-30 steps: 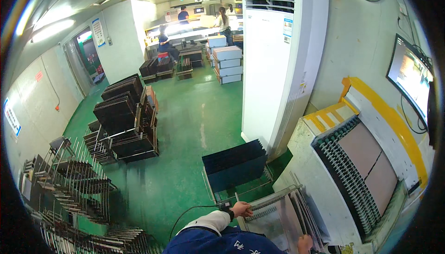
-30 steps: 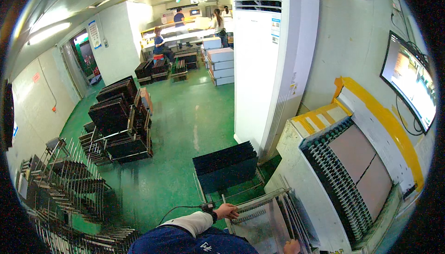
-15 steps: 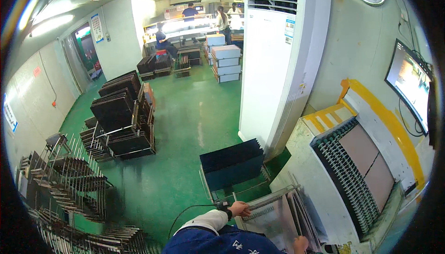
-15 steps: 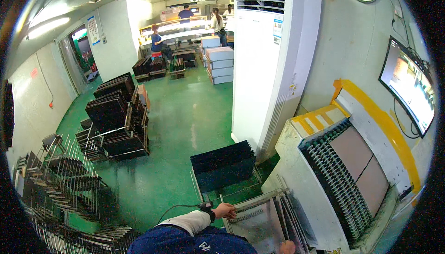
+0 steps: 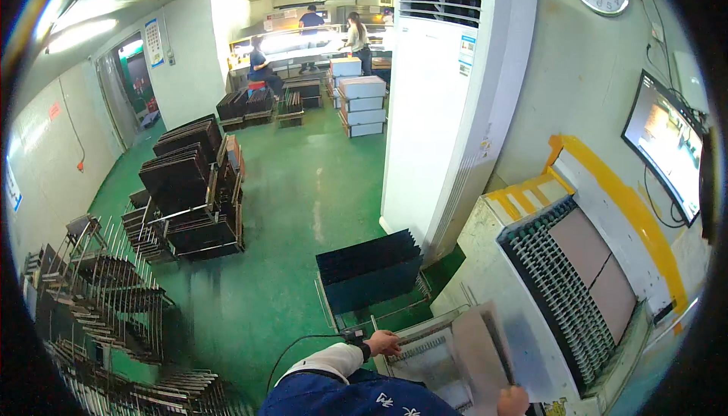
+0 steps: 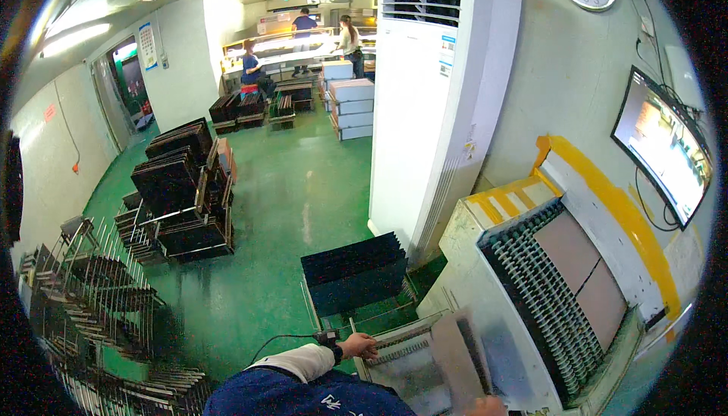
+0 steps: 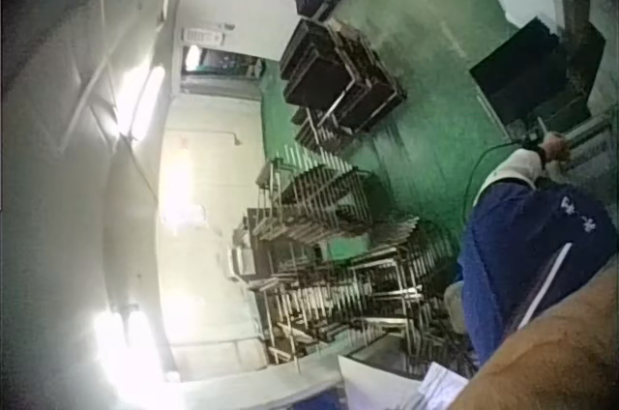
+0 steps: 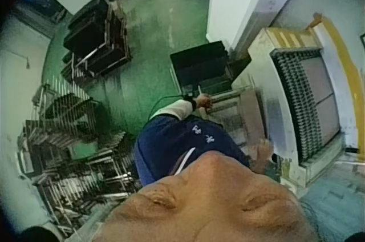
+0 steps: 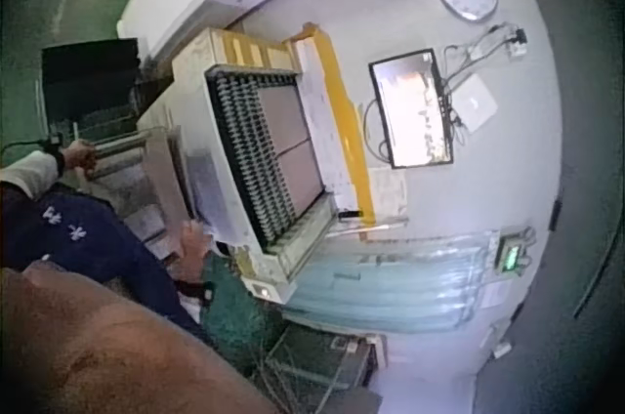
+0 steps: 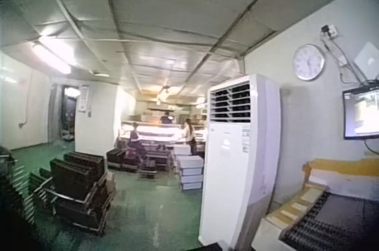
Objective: Loading metal or industrial plates from a storage rack into a processing machine with rollers.
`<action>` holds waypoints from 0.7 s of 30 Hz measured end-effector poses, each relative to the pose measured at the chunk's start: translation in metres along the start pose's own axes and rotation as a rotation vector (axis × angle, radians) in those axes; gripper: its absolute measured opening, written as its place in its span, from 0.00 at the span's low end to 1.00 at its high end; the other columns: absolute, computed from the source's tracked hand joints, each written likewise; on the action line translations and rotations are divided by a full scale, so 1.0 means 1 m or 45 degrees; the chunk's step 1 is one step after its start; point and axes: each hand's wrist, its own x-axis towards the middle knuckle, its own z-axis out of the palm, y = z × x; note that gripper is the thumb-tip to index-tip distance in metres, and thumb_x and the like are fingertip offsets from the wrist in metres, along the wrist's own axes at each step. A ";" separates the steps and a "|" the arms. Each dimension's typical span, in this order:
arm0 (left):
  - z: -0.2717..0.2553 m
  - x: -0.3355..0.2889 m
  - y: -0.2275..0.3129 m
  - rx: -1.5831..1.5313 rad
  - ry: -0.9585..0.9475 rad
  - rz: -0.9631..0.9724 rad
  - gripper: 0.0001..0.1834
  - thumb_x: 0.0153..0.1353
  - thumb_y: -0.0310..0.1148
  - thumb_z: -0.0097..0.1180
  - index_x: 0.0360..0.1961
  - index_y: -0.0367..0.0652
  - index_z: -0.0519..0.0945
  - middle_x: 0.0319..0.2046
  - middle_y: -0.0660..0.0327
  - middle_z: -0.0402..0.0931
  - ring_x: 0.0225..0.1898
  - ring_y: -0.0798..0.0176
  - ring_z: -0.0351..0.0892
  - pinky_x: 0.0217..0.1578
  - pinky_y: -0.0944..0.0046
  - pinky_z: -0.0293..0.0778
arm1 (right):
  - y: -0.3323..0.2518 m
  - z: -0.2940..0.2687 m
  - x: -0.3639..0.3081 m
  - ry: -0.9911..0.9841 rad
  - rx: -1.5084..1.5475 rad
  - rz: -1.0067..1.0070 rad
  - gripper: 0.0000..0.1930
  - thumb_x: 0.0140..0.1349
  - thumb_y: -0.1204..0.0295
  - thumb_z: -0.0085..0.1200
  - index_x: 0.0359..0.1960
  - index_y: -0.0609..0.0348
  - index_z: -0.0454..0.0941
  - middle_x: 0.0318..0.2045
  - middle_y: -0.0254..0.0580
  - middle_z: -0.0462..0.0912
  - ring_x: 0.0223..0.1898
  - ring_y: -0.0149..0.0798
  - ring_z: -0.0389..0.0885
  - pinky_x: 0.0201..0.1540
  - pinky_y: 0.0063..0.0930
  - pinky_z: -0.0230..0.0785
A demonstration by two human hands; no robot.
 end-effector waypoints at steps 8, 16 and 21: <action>0.031 -0.023 0.024 -0.049 -0.109 0.136 0.23 0.60 0.41 0.57 0.51 0.38 0.72 0.35 0.55 0.76 0.31 0.61 0.80 0.31 0.64 0.80 | 0.006 -0.085 -0.013 0.248 0.171 -0.150 0.19 0.56 0.58 0.51 0.33 0.65 0.80 0.35 0.51 0.81 0.40 0.54 0.76 0.41 0.49 0.66; 0.072 -0.029 0.036 0.012 -0.666 -0.051 0.37 0.59 0.59 0.53 0.58 0.41 0.66 0.52 0.55 0.69 0.51 0.59 0.71 0.50 0.59 0.69 | -0.062 -0.113 0.013 0.194 1.808 0.109 0.21 0.54 0.64 0.55 0.46 0.66 0.76 0.45 0.52 0.78 0.47 0.52 0.76 0.51 0.45 0.66; 0.088 -0.054 0.057 -0.384 -1.018 0.059 0.26 0.66 0.49 0.47 0.60 0.46 0.68 0.53 0.64 0.71 0.48 0.65 0.72 0.49 0.61 0.70 | -0.049 -0.083 0.050 -0.069 2.401 0.618 0.21 0.54 0.75 0.50 0.52 0.64 0.70 0.49 0.48 0.76 0.51 0.46 0.74 0.56 0.40 0.64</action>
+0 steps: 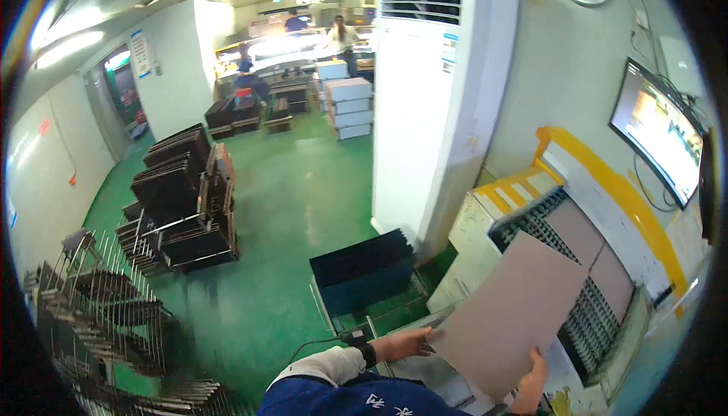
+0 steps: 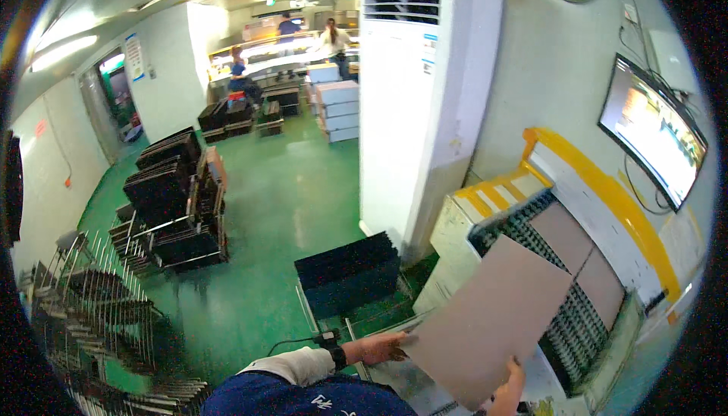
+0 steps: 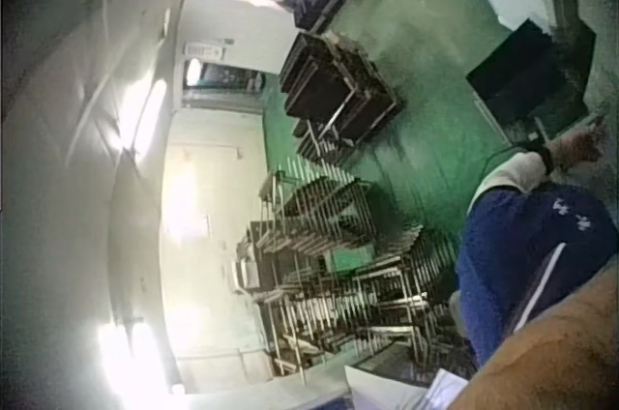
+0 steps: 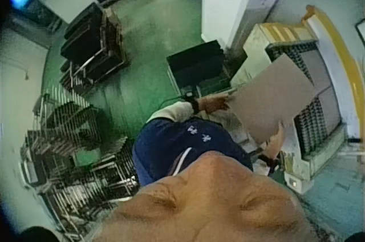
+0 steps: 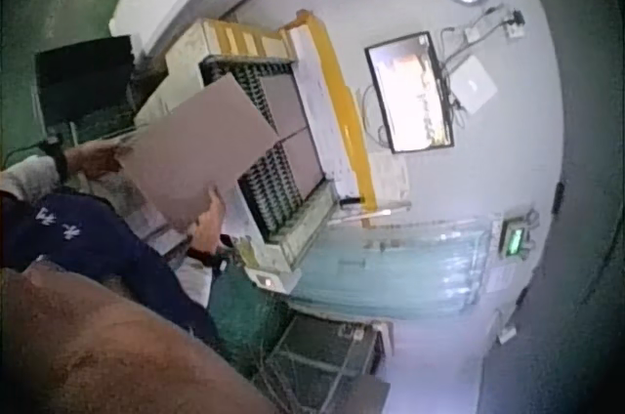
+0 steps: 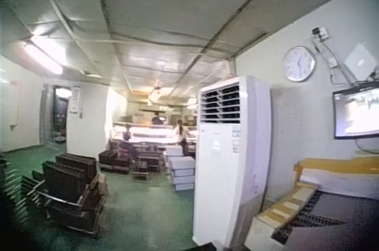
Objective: Loading metal or industrial plates from a storage rack into a processing machine with rollers.
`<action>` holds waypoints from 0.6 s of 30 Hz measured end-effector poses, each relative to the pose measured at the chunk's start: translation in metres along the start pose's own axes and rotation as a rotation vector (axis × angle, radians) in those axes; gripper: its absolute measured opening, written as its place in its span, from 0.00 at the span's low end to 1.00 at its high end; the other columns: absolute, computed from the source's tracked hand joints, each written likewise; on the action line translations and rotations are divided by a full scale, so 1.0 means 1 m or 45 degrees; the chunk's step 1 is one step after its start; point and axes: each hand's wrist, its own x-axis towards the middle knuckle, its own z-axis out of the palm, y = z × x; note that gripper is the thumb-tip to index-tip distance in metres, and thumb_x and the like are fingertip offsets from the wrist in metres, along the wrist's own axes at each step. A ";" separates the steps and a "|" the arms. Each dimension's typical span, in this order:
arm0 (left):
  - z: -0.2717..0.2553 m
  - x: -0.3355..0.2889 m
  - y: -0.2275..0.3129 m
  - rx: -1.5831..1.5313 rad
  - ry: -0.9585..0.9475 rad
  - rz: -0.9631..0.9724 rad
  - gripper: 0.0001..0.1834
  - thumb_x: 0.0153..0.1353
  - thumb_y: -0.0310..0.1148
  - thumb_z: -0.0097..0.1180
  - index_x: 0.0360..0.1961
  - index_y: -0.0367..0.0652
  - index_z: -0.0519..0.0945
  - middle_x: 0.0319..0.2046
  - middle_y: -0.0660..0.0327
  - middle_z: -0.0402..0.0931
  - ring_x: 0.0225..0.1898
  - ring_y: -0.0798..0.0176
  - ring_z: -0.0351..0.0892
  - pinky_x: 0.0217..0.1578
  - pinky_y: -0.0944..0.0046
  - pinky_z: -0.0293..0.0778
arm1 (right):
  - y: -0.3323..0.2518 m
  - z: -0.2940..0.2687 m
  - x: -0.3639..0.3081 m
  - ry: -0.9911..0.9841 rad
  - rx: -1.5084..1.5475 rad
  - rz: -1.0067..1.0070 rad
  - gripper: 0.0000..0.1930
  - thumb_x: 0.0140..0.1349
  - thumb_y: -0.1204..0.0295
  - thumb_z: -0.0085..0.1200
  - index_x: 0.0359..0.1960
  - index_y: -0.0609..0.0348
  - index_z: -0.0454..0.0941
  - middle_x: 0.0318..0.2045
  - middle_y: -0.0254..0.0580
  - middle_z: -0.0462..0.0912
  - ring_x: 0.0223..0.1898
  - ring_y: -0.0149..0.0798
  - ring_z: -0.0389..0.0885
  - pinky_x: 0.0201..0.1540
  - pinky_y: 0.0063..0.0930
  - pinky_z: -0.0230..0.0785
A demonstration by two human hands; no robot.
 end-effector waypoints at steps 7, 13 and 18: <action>0.051 -0.008 0.050 0.018 0.003 0.187 0.27 0.64 0.47 0.49 0.60 0.44 0.67 0.53 0.59 0.72 0.53 0.59 0.72 0.54 0.58 0.69 | -0.021 0.082 -0.073 -0.013 -1.500 -1.244 0.19 0.56 0.80 0.47 0.51 0.65 0.72 0.48 0.51 0.76 0.53 0.44 0.72 0.58 0.34 0.62; 0.067 0.025 0.066 0.036 0.040 0.181 0.26 0.64 0.46 0.50 0.59 0.45 0.66 0.53 0.60 0.71 0.53 0.58 0.71 0.52 0.56 0.69 | -0.018 0.005 0.033 -0.044 0.319 0.073 0.18 0.58 0.71 0.56 0.50 0.64 0.72 0.48 0.45 0.76 0.49 0.43 0.75 0.50 0.36 0.70; 0.077 0.046 0.066 0.035 -0.010 0.219 0.21 0.65 0.41 0.50 0.56 0.47 0.67 0.48 0.65 0.73 0.50 0.59 0.73 0.49 0.57 0.72 | -0.015 -0.114 0.049 0.033 0.300 -0.101 0.18 0.60 0.67 0.55 0.49 0.64 0.73 0.46 0.42 0.78 0.46 0.39 0.77 0.47 0.36 0.72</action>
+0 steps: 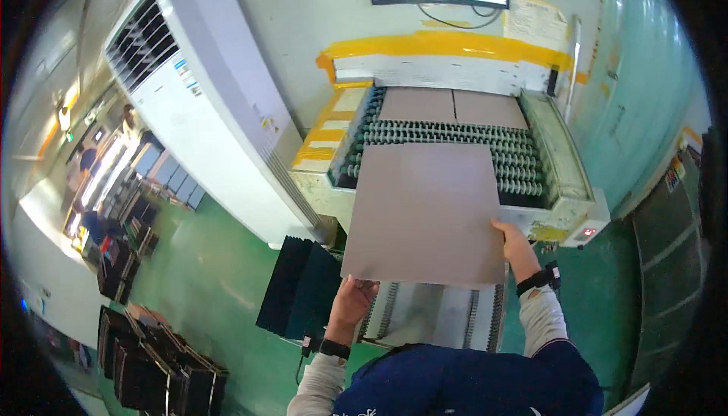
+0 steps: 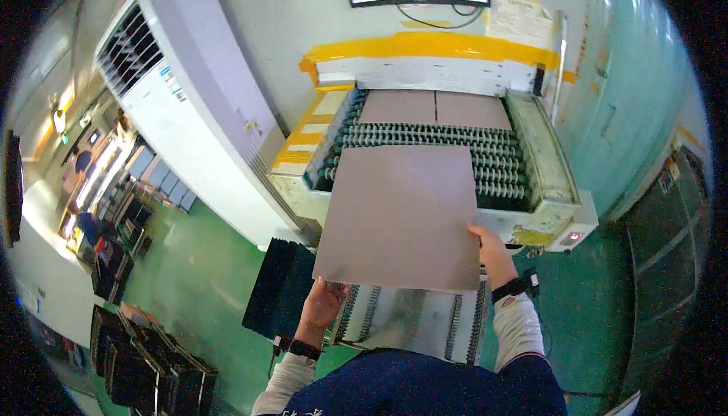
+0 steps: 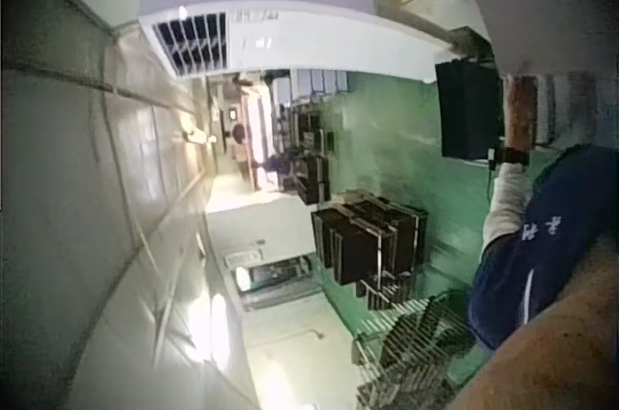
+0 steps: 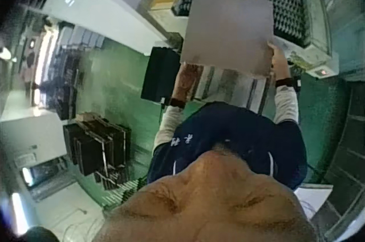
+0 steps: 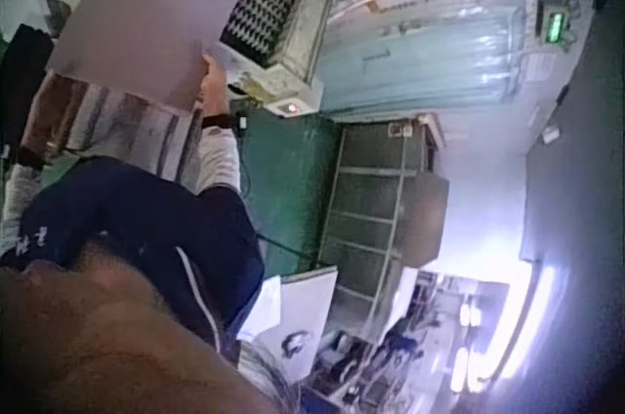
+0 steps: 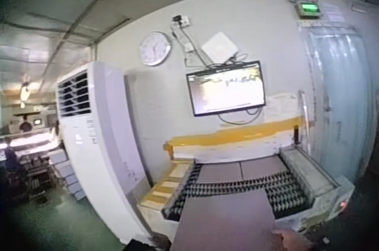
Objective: Loading metal or industrial plates from a storage rack into a processing machine with rollers.
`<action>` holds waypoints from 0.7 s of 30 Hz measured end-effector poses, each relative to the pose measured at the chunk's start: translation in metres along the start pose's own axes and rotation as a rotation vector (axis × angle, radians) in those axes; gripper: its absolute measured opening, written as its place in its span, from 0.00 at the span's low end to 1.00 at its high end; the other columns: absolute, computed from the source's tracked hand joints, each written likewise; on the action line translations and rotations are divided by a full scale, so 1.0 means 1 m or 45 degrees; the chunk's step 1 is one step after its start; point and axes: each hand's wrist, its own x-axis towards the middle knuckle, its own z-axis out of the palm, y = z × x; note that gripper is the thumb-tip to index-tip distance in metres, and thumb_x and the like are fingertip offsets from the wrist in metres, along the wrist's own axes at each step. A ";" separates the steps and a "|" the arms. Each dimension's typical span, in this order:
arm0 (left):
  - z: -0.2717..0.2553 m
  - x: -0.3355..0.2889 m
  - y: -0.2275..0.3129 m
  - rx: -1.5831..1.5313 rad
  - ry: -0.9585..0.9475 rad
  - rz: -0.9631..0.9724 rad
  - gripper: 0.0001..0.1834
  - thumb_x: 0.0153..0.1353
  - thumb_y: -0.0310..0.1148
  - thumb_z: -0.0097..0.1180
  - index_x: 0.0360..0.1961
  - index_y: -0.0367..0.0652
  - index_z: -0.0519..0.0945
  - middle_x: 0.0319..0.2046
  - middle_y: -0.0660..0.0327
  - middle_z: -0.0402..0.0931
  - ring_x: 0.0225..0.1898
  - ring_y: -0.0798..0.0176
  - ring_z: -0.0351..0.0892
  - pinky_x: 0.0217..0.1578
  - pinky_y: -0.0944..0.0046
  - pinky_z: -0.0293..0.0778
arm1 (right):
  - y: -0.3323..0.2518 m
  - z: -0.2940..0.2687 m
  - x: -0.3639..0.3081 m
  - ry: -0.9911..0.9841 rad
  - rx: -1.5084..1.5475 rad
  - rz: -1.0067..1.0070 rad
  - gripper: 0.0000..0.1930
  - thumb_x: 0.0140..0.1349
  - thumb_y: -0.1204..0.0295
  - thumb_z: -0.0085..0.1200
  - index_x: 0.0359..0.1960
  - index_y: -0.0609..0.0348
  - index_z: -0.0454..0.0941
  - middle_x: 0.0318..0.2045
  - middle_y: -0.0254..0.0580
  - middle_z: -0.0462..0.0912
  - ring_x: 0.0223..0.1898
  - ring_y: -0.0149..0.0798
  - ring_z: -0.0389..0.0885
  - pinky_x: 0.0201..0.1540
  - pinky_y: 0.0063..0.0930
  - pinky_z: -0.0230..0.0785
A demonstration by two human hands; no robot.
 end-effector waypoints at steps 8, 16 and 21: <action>0.000 0.015 0.003 0.032 0.139 -0.005 0.16 0.66 0.36 0.49 0.53 0.47 0.69 0.47 0.64 0.72 0.49 0.60 0.73 0.47 0.59 0.73 | 0.022 0.003 -0.142 -0.005 -0.131 0.055 0.25 0.55 0.62 0.58 0.53 0.61 0.72 0.45 0.40 0.80 0.45 0.38 0.80 0.44 0.35 0.74; 0.009 0.061 0.024 0.144 0.142 0.025 0.14 0.66 0.33 0.48 0.53 0.48 0.71 0.46 0.64 0.74 0.45 0.65 0.74 0.45 0.61 0.75 | 0.023 -0.022 -0.136 0.019 0.046 -0.196 0.14 0.54 0.66 0.56 0.41 0.58 0.78 0.41 0.36 0.81 0.42 0.35 0.80 0.38 0.29 0.73; -0.005 0.092 0.035 0.095 0.156 0.082 0.08 0.64 0.32 0.51 0.43 0.46 0.76 0.37 0.65 0.77 0.41 0.65 0.76 0.46 0.61 0.75 | -0.011 -0.033 -0.121 0.353 0.291 -0.378 0.13 0.58 0.63 0.54 0.42 0.54 0.77 0.34 0.33 0.80 0.34 0.32 0.78 0.32 0.27 0.70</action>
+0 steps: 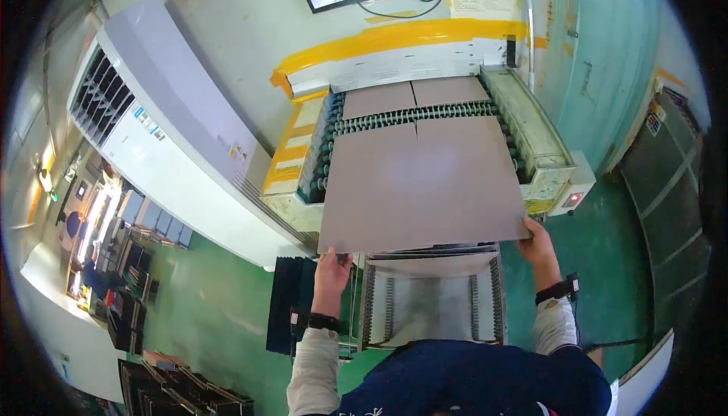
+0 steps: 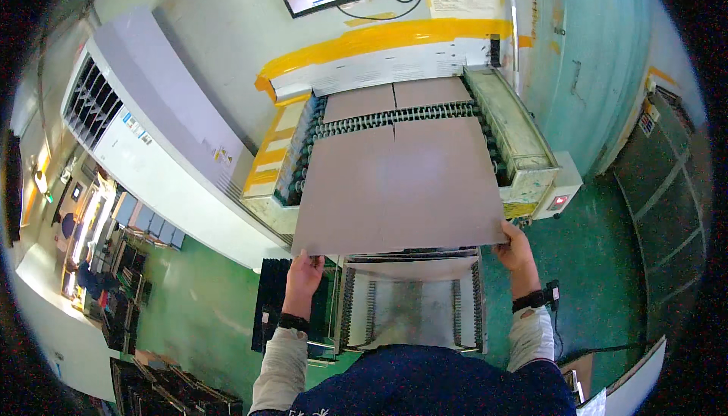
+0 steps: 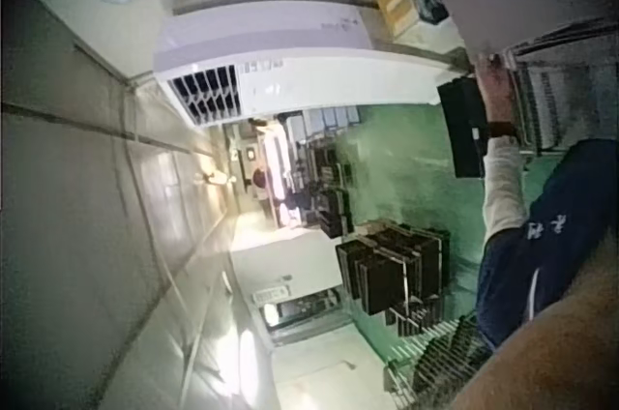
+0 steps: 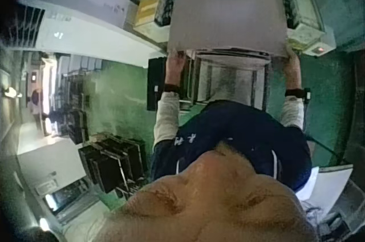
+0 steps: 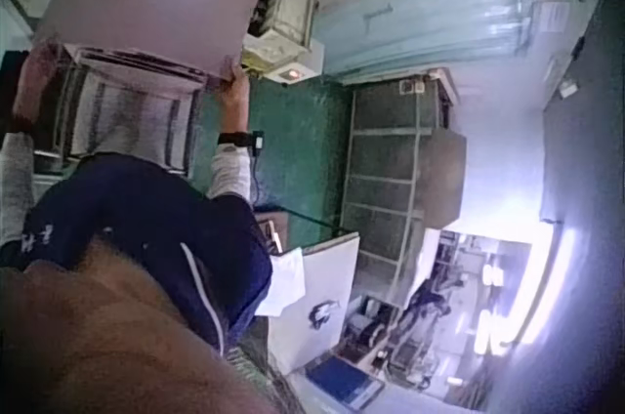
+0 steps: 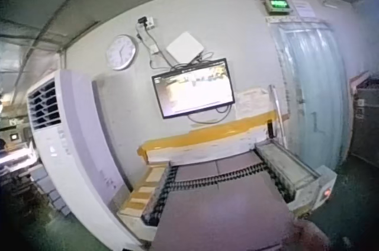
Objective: Loading metal or industrial plates from a storage rack into a processing machine with rollers.
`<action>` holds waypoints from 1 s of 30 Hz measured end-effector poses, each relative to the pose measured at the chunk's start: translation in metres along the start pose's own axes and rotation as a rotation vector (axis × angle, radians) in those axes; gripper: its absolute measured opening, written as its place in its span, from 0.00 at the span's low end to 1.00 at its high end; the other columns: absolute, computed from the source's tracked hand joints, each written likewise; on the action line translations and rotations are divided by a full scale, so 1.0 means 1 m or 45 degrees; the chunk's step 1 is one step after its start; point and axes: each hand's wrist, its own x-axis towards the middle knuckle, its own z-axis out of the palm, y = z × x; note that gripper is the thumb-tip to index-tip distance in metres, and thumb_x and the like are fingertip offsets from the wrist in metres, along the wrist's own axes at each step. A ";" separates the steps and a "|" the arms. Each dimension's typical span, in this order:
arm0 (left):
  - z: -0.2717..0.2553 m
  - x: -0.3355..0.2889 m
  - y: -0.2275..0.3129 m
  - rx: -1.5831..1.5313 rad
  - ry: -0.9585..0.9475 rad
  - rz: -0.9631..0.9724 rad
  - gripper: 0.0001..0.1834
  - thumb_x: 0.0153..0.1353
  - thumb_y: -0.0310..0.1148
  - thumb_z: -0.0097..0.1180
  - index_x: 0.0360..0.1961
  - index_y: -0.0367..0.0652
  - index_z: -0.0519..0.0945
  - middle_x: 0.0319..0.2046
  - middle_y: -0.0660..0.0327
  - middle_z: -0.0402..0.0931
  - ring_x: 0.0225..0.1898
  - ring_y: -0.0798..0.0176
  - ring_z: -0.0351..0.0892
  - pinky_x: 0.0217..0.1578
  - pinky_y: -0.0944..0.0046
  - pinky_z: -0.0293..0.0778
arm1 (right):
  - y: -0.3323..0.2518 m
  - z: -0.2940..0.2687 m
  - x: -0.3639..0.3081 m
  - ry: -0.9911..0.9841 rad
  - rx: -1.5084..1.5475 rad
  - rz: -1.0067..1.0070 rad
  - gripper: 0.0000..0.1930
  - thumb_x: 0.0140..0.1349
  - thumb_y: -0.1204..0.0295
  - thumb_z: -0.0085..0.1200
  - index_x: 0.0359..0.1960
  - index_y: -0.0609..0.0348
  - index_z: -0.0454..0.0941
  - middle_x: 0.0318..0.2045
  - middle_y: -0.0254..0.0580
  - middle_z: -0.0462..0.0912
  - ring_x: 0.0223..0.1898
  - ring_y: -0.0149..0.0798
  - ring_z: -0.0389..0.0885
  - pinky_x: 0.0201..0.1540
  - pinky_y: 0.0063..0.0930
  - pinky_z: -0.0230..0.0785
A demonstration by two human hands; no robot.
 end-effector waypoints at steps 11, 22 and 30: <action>-0.026 0.055 0.002 0.068 -0.069 -0.004 0.15 0.64 0.32 0.51 0.52 0.50 0.70 0.48 0.65 0.71 0.47 0.61 0.71 0.48 0.57 0.73 | 0.012 0.018 0.012 0.110 0.348 -0.045 0.09 0.64 0.63 0.50 0.38 0.55 0.73 0.27 0.34 0.76 0.29 0.33 0.75 0.30 0.27 0.70; 0.006 0.090 0.003 0.112 -0.019 -0.006 0.12 0.65 0.28 0.48 0.49 0.47 0.70 0.47 0.61 0.71 0.47 0.57 0.72 0.49 0.55 0.73 | 0.010 0.010 0.051 0.079 0.158 -0.055 0.12 0.66 0.62 0.47 0.42 0.57 0.71 0.30 0.40 0.76 0.30 0.38 0.78 0.32 0.31 0.71; 0.004 0.103 0.005 0.176 0.022 0.011 0.14 0.64 0.29 0.49 0.50 0.38 0.69 0.47 0.57 0.73 0.46 0.54 0.74 0.47 0.55 0.75 | 0.003 0.015 0.069 -0.018 0.043 -0.091 0.10 0.67 0.63 0.45 0.41 0.56 0.71 0.29 0.41 0.76 0.29 0.39 0.78 0.31 0.33 0.72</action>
